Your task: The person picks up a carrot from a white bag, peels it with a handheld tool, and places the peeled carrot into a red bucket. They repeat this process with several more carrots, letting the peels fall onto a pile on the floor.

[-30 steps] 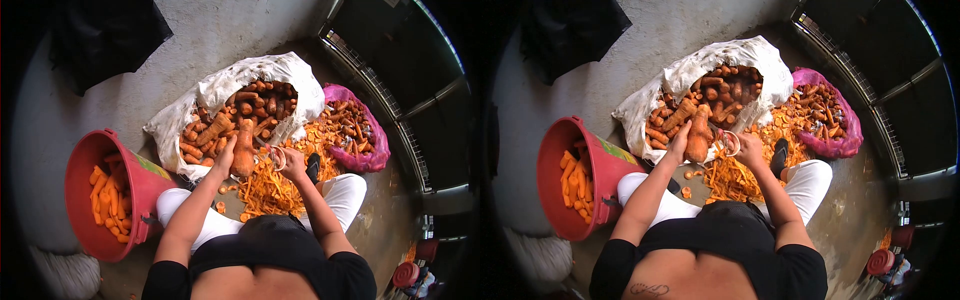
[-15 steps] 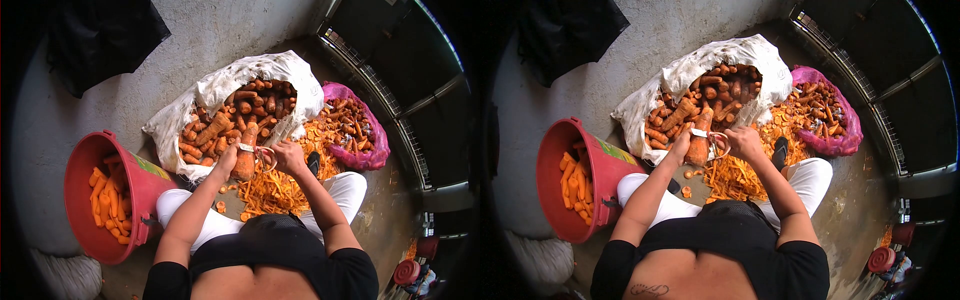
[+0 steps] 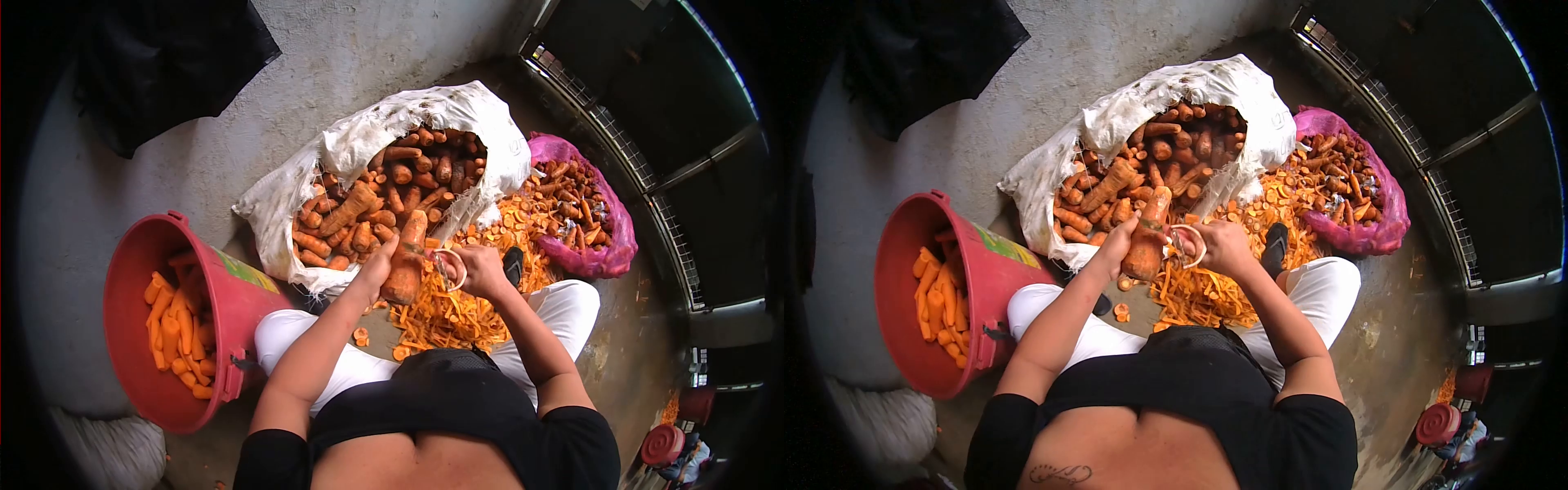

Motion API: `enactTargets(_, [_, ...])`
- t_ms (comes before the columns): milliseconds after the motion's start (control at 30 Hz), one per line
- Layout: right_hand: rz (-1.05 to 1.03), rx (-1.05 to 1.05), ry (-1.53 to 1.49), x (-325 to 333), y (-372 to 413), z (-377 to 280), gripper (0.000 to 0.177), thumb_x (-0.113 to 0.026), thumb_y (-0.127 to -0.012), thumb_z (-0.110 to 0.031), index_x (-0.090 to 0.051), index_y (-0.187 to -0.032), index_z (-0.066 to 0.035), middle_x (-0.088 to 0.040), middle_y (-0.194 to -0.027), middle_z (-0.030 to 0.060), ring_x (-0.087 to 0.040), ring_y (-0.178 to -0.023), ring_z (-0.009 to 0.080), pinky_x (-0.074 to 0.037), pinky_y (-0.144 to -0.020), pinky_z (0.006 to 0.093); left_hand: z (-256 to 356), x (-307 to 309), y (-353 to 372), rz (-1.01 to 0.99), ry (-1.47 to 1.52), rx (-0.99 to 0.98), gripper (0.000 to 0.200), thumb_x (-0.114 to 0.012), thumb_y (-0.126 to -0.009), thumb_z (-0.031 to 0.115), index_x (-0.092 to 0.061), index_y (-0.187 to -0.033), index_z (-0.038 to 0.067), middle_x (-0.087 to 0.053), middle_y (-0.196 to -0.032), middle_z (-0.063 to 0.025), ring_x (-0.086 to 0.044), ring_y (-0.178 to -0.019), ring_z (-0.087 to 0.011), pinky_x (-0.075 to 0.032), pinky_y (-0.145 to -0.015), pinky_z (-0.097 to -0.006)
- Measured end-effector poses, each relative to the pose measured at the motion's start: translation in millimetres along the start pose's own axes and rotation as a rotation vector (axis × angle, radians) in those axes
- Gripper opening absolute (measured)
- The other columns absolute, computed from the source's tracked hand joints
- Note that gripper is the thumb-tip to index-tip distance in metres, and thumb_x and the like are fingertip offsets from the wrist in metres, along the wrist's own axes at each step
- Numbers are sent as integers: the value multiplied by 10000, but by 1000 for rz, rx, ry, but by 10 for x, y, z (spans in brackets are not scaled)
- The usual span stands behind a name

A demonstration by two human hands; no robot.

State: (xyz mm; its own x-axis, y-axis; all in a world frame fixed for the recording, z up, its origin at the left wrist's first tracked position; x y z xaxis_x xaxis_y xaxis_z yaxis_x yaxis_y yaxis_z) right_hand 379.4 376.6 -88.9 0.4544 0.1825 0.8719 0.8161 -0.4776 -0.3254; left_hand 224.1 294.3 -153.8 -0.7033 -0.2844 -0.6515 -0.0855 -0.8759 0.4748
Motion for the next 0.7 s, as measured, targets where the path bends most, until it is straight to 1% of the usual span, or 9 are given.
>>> enactTargets(33, [-17, -21, -29, -42, 11, -25, 343, -642, -816, -479, -701, -832, -141, -573, -562, 118, -583, -514, 298, -461, -496, 397, 11, 24, -3, 12, -14, -3, 495, -348, -1006, 446, -554, -1169, 27, -655, -979, -101, -669, -823, -200, -570, -717, -353])
enactTargets(133, [-119, -28, 22, -115, -13, -41, 357, -639, -813, -490, -685, -785, -137, -569, -559, 122, -581, -508, 292, -460, -493, 398, 12, 36, 29, 14, 9, 36, 484, -354, -1005, 442, -556, -1163, 31, -655, -990, -103, -668, -839, -204, -569, -731, -362])
enactTargets(167, [-84, -23, 15, -91, -32, -62, 356, -635, -822, -484, -676, -764, -135, -564, -540, 119, -579, -495, 286, -454, -474, 396, 24, 40, 30, 7, -16, 2, 473, -337, -1012, 427, -552, -1166, 35, -650, -999, -103, -666, -843, -199, -567, -739, -359])
enactTargets(267, [-39, -36, 49, -62, -66, 11, 356, -631, -830, -485, -678, -760, -139, -556, -513, 108, -574, -471, 280, -447, -452, 389, 64, -5, 110, 3, -81, -17, 431, -285, -1020, 329, -538, -1228, 50, -654, -1041, -66, -651, -863, -151, -547, -755, -313])
enactTargets(367, [-28, -7, 56, 20, -101, -32, 348, -636, -836, -476, -678, -750, -141, -561, -503, 99, -576, -455, 263, -448, -444, 380, 91, -49, 140, 5, -90, -54, 442, -281, -1026, 341, -525, -1242, 43, -647, -1044, -69, -645, -883, -147, -543, -760, -311])
enactTargets(467, [-30, 0, 93, 0, -91, -25, 343, -640, -838, -461, -674, -738, -135, -562, -502, 94, -578, -452, 261, -449, -443, 378, 64, 14, 109, -37, -118, -37, 466, -284, -1029, 373, -509, -1253, 32, -638, -1056, -80, -642, -896, -153, -541, -775, -320])
enactTargets(600, [-2, -11, 128, -11, -133, -27, 287, -671, -808, -412, -690, -735, -135, -563, -535, 85, -581, -494, 259, -457, -458, 378, 84, 41, 107, 37, -141, -41, 489, -298, -1025, 410, -510, -1236, 24, -628, -1058, -90, -644, -890, -162, -543, -778, -331])
enactTargets(700, [42, 8, 181, -29, -151, -10, 366, -627, -858, -435, -646, -696, -107, -572, -511, 78, -584, -506, 261, -455, -476, 385, 123, 39, 138, 60, -137, -16, 485, -311, -1021, 417, -516, -1220, 26, -627, -1041, -91, -648, -884, -168, -547, -769, -333])
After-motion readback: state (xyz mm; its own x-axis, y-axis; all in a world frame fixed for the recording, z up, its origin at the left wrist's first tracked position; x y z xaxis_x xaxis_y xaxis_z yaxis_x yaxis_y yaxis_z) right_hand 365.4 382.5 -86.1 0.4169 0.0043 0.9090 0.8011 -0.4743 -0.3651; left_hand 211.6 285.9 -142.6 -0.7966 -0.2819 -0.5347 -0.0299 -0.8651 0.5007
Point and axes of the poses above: each hand's wrist, its own y-axis away from the middle knuckle, its own x-axis out of the back of the hand, z = x × y, the point moved 5 cm from there along -y, towards the middle knuckle
